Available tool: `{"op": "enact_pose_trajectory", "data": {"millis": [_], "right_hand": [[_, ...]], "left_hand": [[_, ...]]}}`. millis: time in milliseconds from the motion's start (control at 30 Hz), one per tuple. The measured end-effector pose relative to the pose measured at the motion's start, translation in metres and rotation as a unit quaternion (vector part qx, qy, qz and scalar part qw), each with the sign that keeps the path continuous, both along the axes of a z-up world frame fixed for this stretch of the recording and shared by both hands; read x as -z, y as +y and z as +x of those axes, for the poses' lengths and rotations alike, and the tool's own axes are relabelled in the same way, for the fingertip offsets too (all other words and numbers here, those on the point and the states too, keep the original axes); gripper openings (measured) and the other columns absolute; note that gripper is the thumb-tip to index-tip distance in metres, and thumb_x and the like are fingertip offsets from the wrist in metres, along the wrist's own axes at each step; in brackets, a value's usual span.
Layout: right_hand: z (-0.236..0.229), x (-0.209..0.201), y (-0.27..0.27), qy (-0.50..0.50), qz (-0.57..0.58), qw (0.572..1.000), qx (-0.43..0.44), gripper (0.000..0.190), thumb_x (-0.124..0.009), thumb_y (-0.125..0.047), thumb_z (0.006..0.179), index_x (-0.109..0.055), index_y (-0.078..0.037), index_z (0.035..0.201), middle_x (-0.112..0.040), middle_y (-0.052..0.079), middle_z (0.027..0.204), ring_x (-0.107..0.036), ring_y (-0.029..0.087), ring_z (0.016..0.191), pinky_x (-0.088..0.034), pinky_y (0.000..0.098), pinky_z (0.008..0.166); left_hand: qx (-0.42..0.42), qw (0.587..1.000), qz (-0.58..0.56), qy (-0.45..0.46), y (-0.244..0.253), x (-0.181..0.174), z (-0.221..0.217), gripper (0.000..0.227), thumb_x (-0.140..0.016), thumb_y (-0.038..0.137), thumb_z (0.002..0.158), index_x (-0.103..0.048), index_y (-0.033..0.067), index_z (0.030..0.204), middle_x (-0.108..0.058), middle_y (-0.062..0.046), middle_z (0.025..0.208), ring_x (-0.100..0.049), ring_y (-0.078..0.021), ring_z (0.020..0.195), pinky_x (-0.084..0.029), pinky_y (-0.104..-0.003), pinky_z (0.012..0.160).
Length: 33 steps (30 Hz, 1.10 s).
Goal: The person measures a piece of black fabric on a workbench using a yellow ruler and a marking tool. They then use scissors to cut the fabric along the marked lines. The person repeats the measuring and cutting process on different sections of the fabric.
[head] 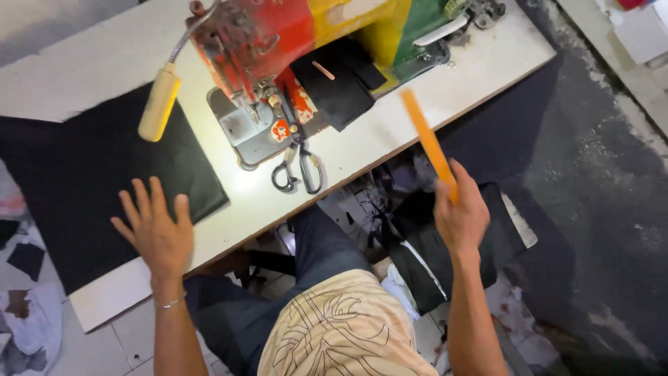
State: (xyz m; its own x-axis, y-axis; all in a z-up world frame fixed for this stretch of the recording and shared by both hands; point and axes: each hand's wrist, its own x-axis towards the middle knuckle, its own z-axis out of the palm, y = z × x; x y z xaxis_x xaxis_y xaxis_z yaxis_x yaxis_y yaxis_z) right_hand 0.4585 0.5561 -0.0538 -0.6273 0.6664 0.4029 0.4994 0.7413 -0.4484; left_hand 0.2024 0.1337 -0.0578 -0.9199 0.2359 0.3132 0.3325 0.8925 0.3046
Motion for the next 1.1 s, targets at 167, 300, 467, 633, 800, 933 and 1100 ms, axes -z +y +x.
{"op": "enact_pose_trajectory", "data": {"millis": [167,300,467,633,800,933,1100], "right_hand": [[-0.027,-0.017,0.047,0.058,-0.026,0.996,0.062,0.024,-0.07,-0.028,0.101,-0.073,-0.022,0.124,-0.066,-0.002,0.086,-0.065,0.019,0.075,-0.052,0.0374,0.07],[-0.058,-0.014,0.121,0.126,-0.173,0.967,0.141,0.035,-0.06,-0.021,0.09,-0.07,-0.017,0.123,-0.069,0.001,0.084,-0.065,0.018,0.073,-0.049,0.0357,0.073],[-0.142,0.022,0.184,0.152,-0.217,0.951,0.158,0.04,-0.062,-0.025,0.095,-0.063,-0.01,0.131,-0.069,0.003,0.095,-0.075,0.021,0.079,-0.058,0.038,0.069],[-0.163,0.007,0.078,0.099,0.167,0.978,0.071,0.028,-0.083,-0.018,0.092,-0.077,-0.006,0.116,-0.071,0.015,0.118,-0.06,0.038,0.105,-0.05,0.0474,0.085],[-0.19,-0.015,-0.139,0.053,-0.21,0.891,-0.399,0.033,-0.065,-0.006,0.09,-0.068,-0.007,0.122,-0.072,0.009,0.119,-0.066,0.023,0.111,-0.048,0.0329,0.099],[-0.217,0.008,-0.246,0.071,0.011,0.788,-0.611,0.04,-0.075,-0.024,0.091,-0.066,-0.001,0.124,-0.065,0.024,0.131,-0.064,0.041,0.119,-0.049,0.049,0.103],[-0.176,0.011,-0.305,0.003,0.181,0.828,-0.531,0.05,-0.062,-0.05,0.097,-0.065,-0.009,0.127,-0.064,0.017,0.134,-0.06,0.034,0.123,-0.047,0.0456,0.086]], "left_hand": [[-0.008,0.998,-0.023,0.053,-0.008,0.007,0.021,0.061,-0.053,0.042,0.106,-0.052,0.0064,0.155,-0.045,-0.023,0.161,-0.035,-0.046,0.149,-0.023,-0.074,0.111],[-0.036,0.999,-0.031,0.022,0.002,0.0,0.023,0.068,-0.051,0.047,0.102,-0.052,0.0043,0.155,-0.046,-0.024,0.161,-0.033,-0.0466,0.151,-0.023,-0.075,0.111],[-0.032,0.992,-0.067,0.105,-0.001,0.016,0.016,0.067,-0.057,0.048,0.099,-0.057,0.0051,0.151,-0.053,-0.023,0.157,-0.044,-0.0472,0.146,-0.032,-0.074,0.106],[-0.109,0.985,-0.111,0.08,-0.002,0.013,0.018,0.073,-0.053,0.059,0.093,-0.052,0.014,0.151,-0.05,-0.014,0.156,-0.043,-0.039,0.145,-0.034,-0.068,0.108],[-0.008,0.999,-0.044,0.006,0.016,-0.024,0.051,0.062,-0.06,0.056,0.09,-0.059,0.0175,0.139,-0.052,-0.01,0.151,-0.043,-0.034,0.14,-0.036,-0.061,0.101],[0.027,0.99,0.128,-0.057,-0.032,-0.025,0.026,0.049,-0.057,0.037,0.099,-0.054,0.0222,0.146,-0.058,-0.01,0.148,-0.057,-0.0287,0.132,-0.05,-0.053,0.09],[-0.314,0.946,-0.071,-0.034,-0.091,0.022,-0.047,0.087,-0.036,0.071,0.096,-0.045,0.0033,0.15,-0.04,-0.025,0.157,-0.032,-0.0446,0.145,-0.029,-0.071,0.106]]}}
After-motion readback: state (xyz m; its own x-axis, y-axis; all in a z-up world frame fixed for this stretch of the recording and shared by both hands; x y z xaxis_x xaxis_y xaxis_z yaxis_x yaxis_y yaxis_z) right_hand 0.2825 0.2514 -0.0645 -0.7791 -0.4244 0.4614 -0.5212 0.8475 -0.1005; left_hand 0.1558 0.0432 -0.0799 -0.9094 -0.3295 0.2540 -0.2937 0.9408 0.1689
